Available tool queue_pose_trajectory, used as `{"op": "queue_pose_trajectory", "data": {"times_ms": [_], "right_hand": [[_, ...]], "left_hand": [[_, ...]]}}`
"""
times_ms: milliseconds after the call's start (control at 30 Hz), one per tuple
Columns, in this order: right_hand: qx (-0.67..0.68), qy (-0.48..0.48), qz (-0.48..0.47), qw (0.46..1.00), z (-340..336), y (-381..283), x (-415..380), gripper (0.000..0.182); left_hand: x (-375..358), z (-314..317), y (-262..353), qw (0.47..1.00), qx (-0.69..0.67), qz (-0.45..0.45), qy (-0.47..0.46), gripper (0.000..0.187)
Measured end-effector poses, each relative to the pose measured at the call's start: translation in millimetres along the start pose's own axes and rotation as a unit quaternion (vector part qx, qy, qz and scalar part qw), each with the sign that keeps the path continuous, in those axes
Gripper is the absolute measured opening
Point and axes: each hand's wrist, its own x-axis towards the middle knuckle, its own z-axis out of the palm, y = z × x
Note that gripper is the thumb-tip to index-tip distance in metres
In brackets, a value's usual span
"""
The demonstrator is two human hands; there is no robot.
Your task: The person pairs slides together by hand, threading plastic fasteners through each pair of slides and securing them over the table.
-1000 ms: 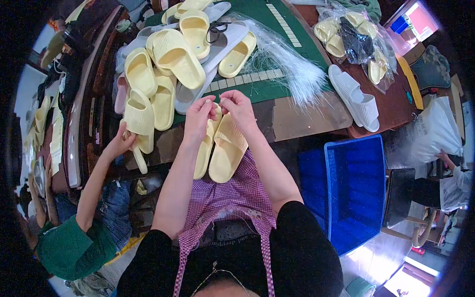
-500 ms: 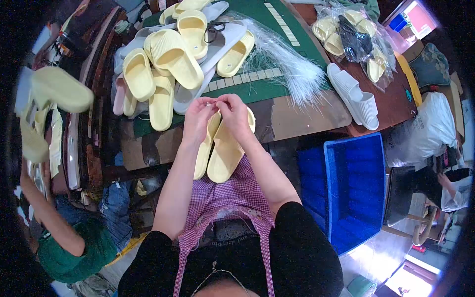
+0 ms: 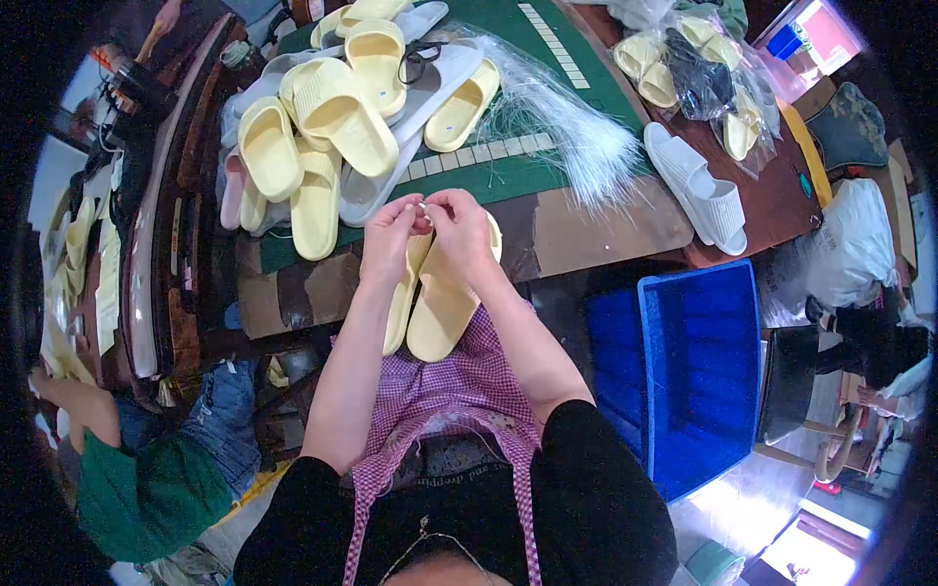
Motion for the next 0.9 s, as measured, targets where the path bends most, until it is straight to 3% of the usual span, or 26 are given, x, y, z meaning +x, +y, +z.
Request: {"op": "queue_pose_trajectory", "data": {"times_ms": [533,900], "right_hand": [[-0.085,0.001,-0.035,0.996,0.7,7.4,0.2,0.010],[-0.019,0.011,-0.022,1.000,0.2,3.8,1.3,0.010]], "left_hand": [[-0.1,2.7,-2.3,1.000,-0.004,0.010,0.010,0.012],[-2.1,2.7,-1.4,0.998,0.054,-0.001,0.015,0.013]]}}
